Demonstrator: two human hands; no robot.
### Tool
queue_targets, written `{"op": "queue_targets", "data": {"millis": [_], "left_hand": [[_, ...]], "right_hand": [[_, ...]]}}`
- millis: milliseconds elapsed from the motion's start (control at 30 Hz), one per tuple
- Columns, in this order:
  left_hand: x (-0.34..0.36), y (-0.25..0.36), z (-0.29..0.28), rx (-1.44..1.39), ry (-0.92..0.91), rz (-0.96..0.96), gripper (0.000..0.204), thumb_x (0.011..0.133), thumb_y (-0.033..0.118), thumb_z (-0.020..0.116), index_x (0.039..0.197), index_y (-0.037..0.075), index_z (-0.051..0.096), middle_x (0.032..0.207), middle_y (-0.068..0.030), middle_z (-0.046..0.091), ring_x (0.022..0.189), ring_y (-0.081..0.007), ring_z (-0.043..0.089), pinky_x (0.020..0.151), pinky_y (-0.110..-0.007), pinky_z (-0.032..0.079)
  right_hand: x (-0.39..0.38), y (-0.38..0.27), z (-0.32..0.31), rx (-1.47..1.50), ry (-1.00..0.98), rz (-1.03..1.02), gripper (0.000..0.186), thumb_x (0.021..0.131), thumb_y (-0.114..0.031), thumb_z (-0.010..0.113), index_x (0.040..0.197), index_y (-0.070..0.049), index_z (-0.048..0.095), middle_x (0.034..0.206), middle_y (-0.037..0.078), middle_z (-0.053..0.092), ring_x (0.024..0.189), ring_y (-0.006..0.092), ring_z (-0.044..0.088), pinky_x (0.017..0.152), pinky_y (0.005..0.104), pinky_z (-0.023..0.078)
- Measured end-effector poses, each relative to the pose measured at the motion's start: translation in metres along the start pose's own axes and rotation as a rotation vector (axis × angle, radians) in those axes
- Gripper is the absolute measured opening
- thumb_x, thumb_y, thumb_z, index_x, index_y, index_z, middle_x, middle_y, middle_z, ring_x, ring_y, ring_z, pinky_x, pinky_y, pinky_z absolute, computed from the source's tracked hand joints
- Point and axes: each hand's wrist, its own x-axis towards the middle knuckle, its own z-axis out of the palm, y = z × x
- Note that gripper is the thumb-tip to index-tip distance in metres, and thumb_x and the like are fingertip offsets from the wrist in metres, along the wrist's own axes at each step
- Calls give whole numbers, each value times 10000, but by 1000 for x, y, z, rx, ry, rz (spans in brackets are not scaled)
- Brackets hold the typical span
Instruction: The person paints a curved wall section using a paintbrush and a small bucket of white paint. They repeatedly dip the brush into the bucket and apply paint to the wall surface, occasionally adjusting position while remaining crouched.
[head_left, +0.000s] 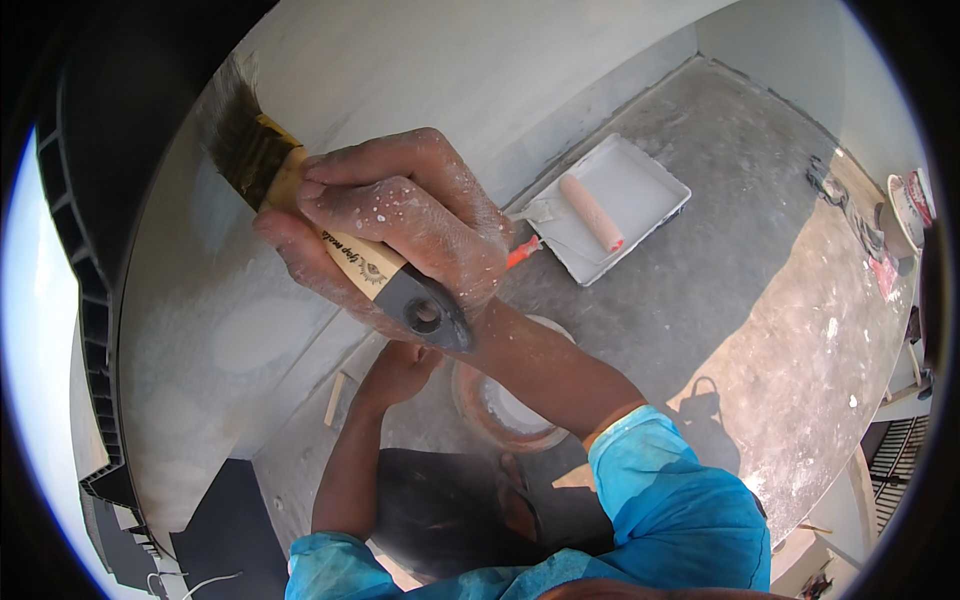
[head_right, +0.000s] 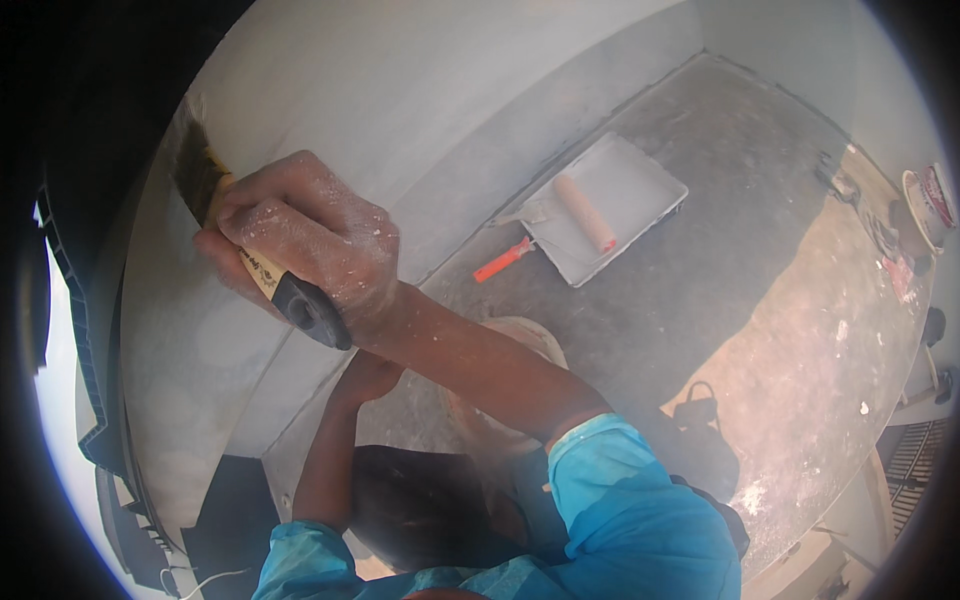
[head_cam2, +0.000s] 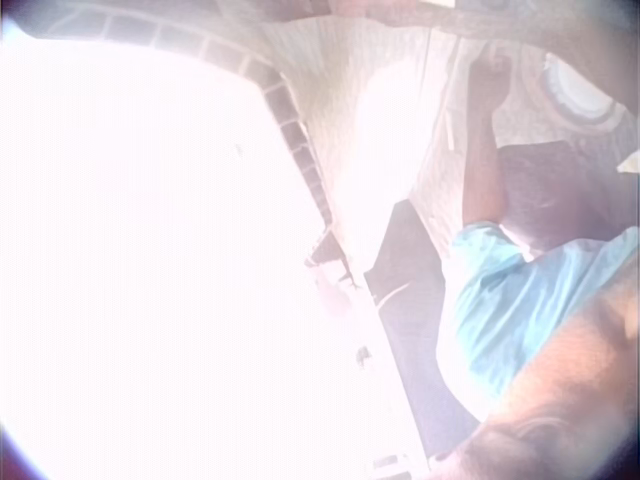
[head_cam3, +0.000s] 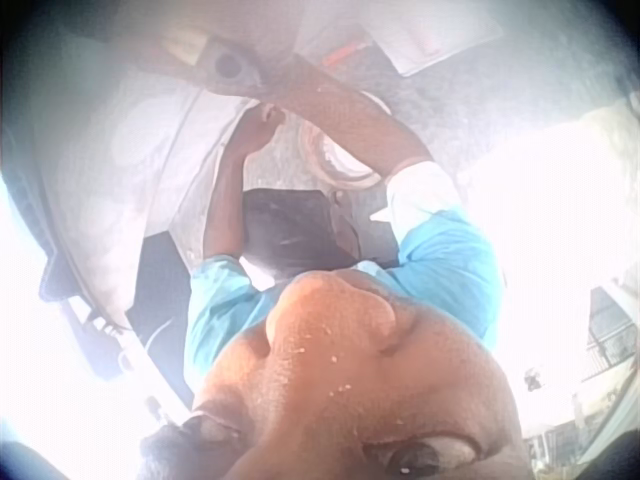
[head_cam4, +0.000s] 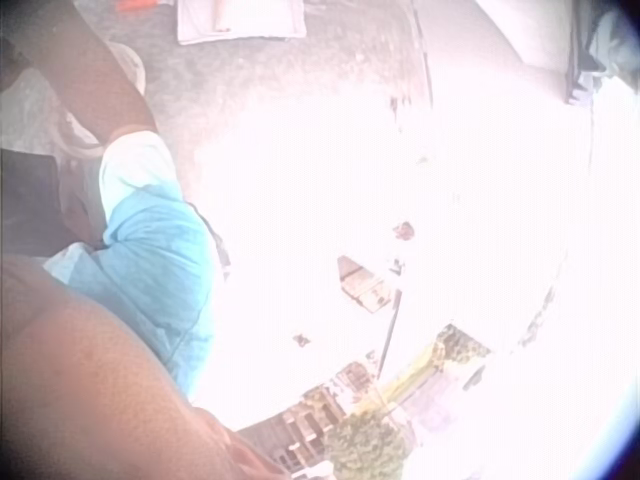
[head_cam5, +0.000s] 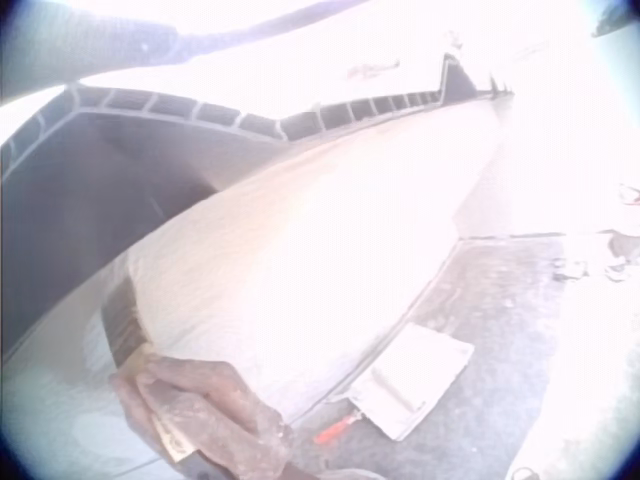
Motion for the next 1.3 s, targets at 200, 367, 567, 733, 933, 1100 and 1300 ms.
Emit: {"op": "queue_targets", "data": {"millis": [200, 367, 567, 733, 933, 1100, 1300], "left_hand": [[-3, -29, 8, 140, 111, 166, 356, 989, 217, 584, 1275, 6, 600, 1098, -151, 725, 1013, -293, 700, 894, -401, 521], [8, 1, 3, -151, -126, -122, 331, 1027, 207, 544, 1299, 23, 593, 1147, -122, 721, 979, -207, 711, 882, -354, 528], [7, -9, 6, -168, -97, -81, 320, 1034, 212, 540, 1284, 25, 608, 1114, -126, 731, 946, -195, 720, 844, -342, 535], [8, 0, 5, -160, -106, -100, 322, 1025, 209, 540, 1281, 25, 607, 1105, -134, 728, 935, -198, 719, 839, -345, 535], [10, 6, 4, -120, -154, -126, 336, 1037, 210, 520, 1298, 10, 587, 1170, -108, 718, 955, -163, 711, 884, -330, 521], [10, -72, 22, -32, 90, 265, 341, 1026, 256, 559, 1284, 40, 616, 1119, -105, 719, 931, -179, 710, 836, -337, 541], [30, -36, 14, -635, -269, -80, 404, 1048, 248, 592, 1395, 49, 542, 1360, -120, 626, 1283, -162, 560, 1072, -341, 449]], "right_hand": [[-9, -3, 5, 135, 15, 40, 268, 729, -5, 892, 841, -91, 664, 882, 70, 682, 771, 183, 700, 626, 239, 563], [10, 22, -17, 80, 19, 24, 256, 727, -7, 888, 848, -83, 675, 899, 73, 684, 792, 195, 700, 649, 249, 569], [12, 29, -18, 31, 3, 27, 245, 722, -12, 881, 854, -76, 685, 919, 77, 687, 824, 208, 701, 679, 261, 578], [20, 31, -28, -23, -17, 15, 237, 719, -15, 875, 859, -70, 692, 936, 79, 690, 850, 219, 702, 704, 270, 587], [19, 34, -38, -102, -53, 6, 229, 714, -20, 868, 865, -62, 702, 957, 83, 693, 882, 232, 703, 733, 282, 597], [-3, -3, -25, -119, -167, -37, 223, 710, -23, 862, 870, -56, 710, 974, 85, 696, 908, 242, 704, 758, 291, 605], [-42, -44, -17, 124, -357, 105, 235, 731, -19, 845, 927, -52, 720, 1057, 78, 699, 896, 238, 703, 779, 305, 620]]}}
